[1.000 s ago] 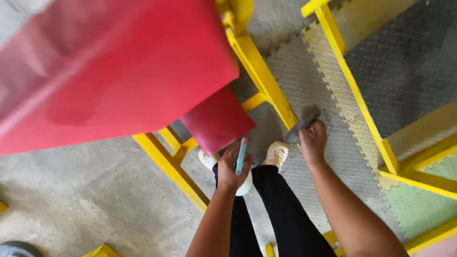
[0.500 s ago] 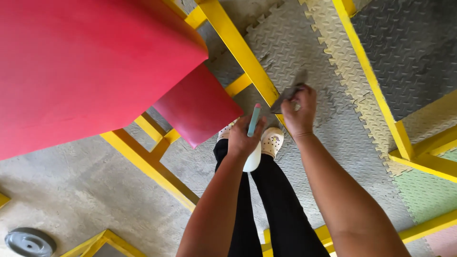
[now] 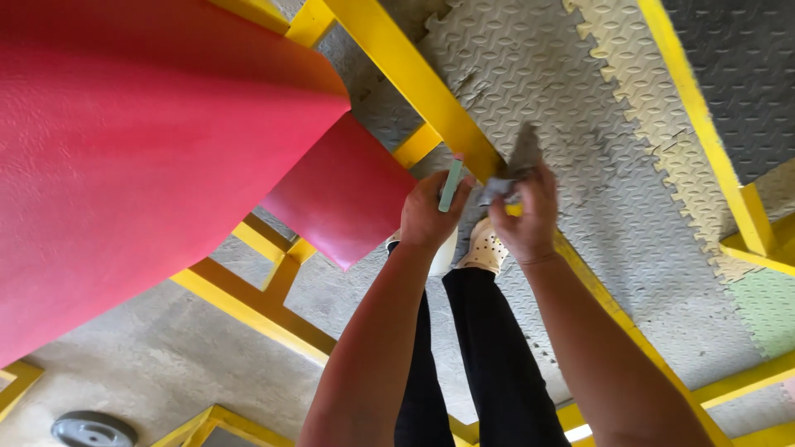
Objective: Wiping down yellow gym weight machines and red cushions using a spray bottle and a cloth.
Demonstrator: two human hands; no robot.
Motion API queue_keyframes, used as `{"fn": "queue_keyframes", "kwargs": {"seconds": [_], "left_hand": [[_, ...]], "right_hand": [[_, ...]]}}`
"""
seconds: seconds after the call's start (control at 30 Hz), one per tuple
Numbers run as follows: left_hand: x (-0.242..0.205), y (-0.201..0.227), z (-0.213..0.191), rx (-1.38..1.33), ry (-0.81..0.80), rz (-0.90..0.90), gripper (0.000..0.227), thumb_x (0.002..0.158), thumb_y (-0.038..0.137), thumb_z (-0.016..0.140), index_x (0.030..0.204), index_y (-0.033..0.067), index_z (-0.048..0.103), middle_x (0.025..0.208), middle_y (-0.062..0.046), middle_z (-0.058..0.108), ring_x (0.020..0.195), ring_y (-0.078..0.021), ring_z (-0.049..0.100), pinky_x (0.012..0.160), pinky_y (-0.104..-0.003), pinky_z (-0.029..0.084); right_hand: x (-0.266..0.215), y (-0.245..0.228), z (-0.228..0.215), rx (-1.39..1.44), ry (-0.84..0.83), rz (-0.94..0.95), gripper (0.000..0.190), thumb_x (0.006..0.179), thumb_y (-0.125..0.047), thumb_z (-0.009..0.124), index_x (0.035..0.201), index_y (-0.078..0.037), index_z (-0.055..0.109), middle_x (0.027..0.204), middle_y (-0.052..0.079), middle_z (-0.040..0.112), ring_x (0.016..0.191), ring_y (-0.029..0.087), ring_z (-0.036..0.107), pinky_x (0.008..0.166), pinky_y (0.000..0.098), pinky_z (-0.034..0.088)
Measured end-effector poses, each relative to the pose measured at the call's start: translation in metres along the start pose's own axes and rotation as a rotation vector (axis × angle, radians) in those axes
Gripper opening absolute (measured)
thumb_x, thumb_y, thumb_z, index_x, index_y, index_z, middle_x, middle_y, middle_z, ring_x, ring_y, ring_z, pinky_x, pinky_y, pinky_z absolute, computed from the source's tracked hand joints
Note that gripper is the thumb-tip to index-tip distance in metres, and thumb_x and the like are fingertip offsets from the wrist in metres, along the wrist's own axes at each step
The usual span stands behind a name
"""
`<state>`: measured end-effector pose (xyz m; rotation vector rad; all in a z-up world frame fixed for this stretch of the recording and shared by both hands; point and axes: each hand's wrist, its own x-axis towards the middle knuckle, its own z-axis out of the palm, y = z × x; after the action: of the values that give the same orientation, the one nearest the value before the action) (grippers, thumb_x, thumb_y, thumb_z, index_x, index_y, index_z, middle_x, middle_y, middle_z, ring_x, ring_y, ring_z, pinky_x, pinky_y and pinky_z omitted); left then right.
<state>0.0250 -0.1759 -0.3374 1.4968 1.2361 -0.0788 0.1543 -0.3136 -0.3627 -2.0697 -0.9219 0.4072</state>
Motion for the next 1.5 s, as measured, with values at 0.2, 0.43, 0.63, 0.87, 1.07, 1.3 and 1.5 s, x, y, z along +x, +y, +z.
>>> {"fn": "queue_keyframes", "kwargs": {"seconds": [0.2,0.43,0.63,0.87,1.07,1.3,1.5], "left_hand": [[0.0,-0.016,-0.039,-0.179,0.228,0.276,0.039,0.097,0.039,0.068,0.121,0.0082,0.07,0.09,-0.012,0.072,0.081,-0.029,0.073,0.07,-0.038,0.057],[0.023,-0.012,-0.087,-0.096,0.182,0.168,0.033,0.097,0.042,0.066,0.107,0.0114,0.07,0.085,-0.008,0.074,0.077,-0.0265,0.075,0.067,-0.037,0.058],[0.036,0.007,-0.105,-0.129,0.182,0.133,0.032,0.097,0.042,0.066,0.103,0.0121,0.072,0.083,-0.008,0.072,0.072,-0.0252,0.072,0.064,-0.037,0.057],[0.016,0.025,-0.107,-0.102,0.071,0.132,0.04,0.095,0.043,0.066,0.123,0.0143,0.07,0.083,-0.01,0.072,0.075,-0.0255,0.075,0.065,-0.037,0.057],[0.008,0.01,-0.106,-0.069,0.06,0.135,0.032,0.096,0.039,0.068,0.107,0.0104,0.073,0.083,-0.011,0.072,0.077,-0.0268,0.073,0.066,-0.038,0.056],[0.013,-0.002,-0.117,-0.084,0.077,0.061,0.033,0.098,0.035,0.069,0.085,0.0053,0.064,0.072,-0.01,0.063,0.064,-0.0235,0.064,0.059,-0.038,0.052],[0.012,0.008,-0.097,-0.006,0.006,0.104,0.032,0.1,0.034,0.068,0.087,0.0052,0.064,0.073,-0.011,0.064,0.064,-0.0263,0.064,0.062,-0.038,0.052]], "right_hand": [[0.038,-0.013,0.069,-0.438,-0.531,-0.339,0.062,0.088,-0.017,0.074,0.146,-0.011,0.053,0.162,0.014,0.038,0.151,0.038,0.034,0.121,0.0577,0.028],[0.175,-0.066,0.173,-0.498,-0.582,-0.499,0.076,0.09,-0.005,0.066,0.161,-0.002,0.04,0.172,0.017,0.024,0.16,0.036,0.02,0.127,0.0544,0.021],[0.173,-0.077,0.166,-0.433,-0.573,-0.42,0.076,0.089,-0.004,0.064,0.16,-0.002,0.039,0.171,0.016,0.025,0.158,0.035,0.019,0.127,0.0527,0.02],[0.036,-0.016,0.046,-0.628,-0.702,-0.215,0.084,0.078,-0.008,0.067,0.157,-0.006,0.039,0.168,0.013,0.027,0.157,0.031,0.023,0.127,0.0502,0.021],[0.078,-0.034,0.092,-0.587,-0.599,-0.238,0.078,0.083,-0.004,0.062,0.158,-0.008,0.041,0.17,0.012,0.029,0.159,0.031,0.022,0.128,0.0522,0.02],[0.179,-0.084,0.192,-0.473,-0.492,-0.287,0.079,0.087,0.003,0.054,0.163,-0.008,0.036,0.172,0.012,0.022,0.158,0.032,0.018,0.127,0.0512,0.018],[0.109,-0.059,0.119,-0.495,-0.467,-0.187,0.075,0.088,-0.001,0.057,0.161,-0.006,0.038,0.171,0.012,0.023,0.159,0.033,0.02,0.127,0.052,0.02]]}}
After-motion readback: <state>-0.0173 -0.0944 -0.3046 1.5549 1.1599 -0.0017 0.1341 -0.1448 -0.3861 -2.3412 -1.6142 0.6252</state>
